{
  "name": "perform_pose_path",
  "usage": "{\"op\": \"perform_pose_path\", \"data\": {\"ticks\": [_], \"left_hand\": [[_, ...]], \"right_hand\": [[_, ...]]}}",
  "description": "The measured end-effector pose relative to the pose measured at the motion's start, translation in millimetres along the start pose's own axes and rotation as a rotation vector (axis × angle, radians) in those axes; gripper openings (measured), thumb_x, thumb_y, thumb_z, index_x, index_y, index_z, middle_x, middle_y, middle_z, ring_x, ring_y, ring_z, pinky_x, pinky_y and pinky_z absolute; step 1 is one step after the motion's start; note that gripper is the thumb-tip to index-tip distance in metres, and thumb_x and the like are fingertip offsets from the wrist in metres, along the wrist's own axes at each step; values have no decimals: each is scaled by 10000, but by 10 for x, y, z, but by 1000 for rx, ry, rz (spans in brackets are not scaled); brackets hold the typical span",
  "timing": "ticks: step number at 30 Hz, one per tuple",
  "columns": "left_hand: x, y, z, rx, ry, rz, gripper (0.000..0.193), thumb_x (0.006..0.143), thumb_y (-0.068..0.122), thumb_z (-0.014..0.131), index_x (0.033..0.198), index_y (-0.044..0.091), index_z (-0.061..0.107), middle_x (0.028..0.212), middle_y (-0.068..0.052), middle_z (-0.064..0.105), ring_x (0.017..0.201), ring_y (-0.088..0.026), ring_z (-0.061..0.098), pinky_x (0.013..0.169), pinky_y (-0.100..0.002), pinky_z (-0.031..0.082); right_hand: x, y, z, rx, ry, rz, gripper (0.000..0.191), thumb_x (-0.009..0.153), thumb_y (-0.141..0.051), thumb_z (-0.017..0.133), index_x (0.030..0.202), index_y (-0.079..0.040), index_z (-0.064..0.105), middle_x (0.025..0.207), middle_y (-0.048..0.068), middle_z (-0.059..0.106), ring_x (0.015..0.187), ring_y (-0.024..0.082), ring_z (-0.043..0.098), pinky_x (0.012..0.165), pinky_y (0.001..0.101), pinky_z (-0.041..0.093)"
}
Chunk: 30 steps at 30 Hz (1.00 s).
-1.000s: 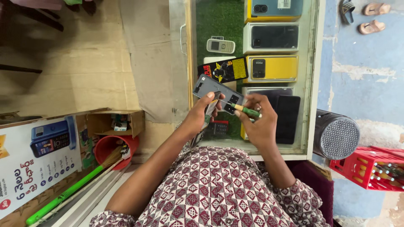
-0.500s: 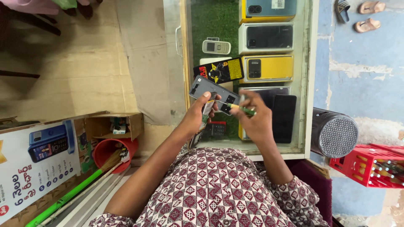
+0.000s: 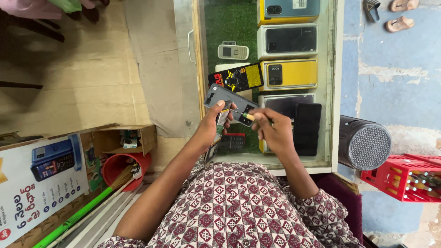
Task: The person sits at a glass display counter and repairs a smartphone. They use a screwdriver to unscrew the back cover, pry off the cover, disconnect and lift the battery from the phone body, and work on the internal components while a customer holds a receipt at the counter.
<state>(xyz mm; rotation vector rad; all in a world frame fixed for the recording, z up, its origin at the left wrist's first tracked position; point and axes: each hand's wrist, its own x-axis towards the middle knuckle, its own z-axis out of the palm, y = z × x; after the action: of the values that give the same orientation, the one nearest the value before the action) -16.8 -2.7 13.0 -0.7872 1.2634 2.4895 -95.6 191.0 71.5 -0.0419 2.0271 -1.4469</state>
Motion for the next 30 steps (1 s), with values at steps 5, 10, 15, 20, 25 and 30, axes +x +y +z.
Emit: {"op": "perform_pose_path", "data": {"ticks": [5, 10, 15, 20, 25, 30], "left_hand": [[13, 19, 12, 4, 3, 4, 525, 986, 549, 461, 1202, 116, 666, 874, 20, 608, 756, -96, 569, 662, -277, 475], [64, 24, 9, -9, -1, 1, 529, 992, 540, 475, 1195, 95, 676, 856, 17, 610, 744, -101, 562, 664, -284, 481], [86, 23, 20, 1, -1, -8, 536, 1000, 541, 465, 1184, 85, 679, 850, 12, 610, 738, -104, 565, 666, -288, 489], [68, 47, 46, 5, 5, -30, 538, 998, 546, 453, 1184, 96, 681, 849, 19, 613, 741, -96, 569, 662, -281, 488], [51, 110, 50, -2, 26, -31, 543, 994, 561, 448, 1161, 99, 678, 835, 23, 610, 731, -98, 568, 644, -283, 483], [117, 159, 13, -62, 33, -57, 556, 995, 579, 442, 1149, 99, 676, 823, 13, 626, 733, -101, 581, 632, -290, 487]], "right_hand": [[-20, -82, 22, -173, 86, -234, 239, 924, -95, 750, 1150, -32, 705, 855, 25, 659, 669, 40, 577, 571, 217, 475], [-13, -94, 15, -104, 90, -222, 267, 894, -92, 779, 1148, -30, 726, 853, -11, 684, 615, 22, 550, 516, 199, 457], [21, -38, -23, -38, 60, -142, 196, 953, -113, 729, 1127, -29, 763, 791, -2, 709, 576, 39, 550, 502, 205, 439], [21, -44, -30, -37, 64, -151, 184, 975, -128, 725, 1124, -22, 746, 788, 19, 670, 637, 52, 547, 565, 219, 454], [-10, -81, -34, -194, 114, -287, 244, 860, -50, 820, 1079, -24, 715, 809, 24, 666, 662, 40, 579, 596, 221, 468], [2, -49, -59, -148, 104, -285, 250, 858, -58, 816, 1084, -25, 715, 803, 24, 659, 653, 34, 584, 583, 219, 469]]}}
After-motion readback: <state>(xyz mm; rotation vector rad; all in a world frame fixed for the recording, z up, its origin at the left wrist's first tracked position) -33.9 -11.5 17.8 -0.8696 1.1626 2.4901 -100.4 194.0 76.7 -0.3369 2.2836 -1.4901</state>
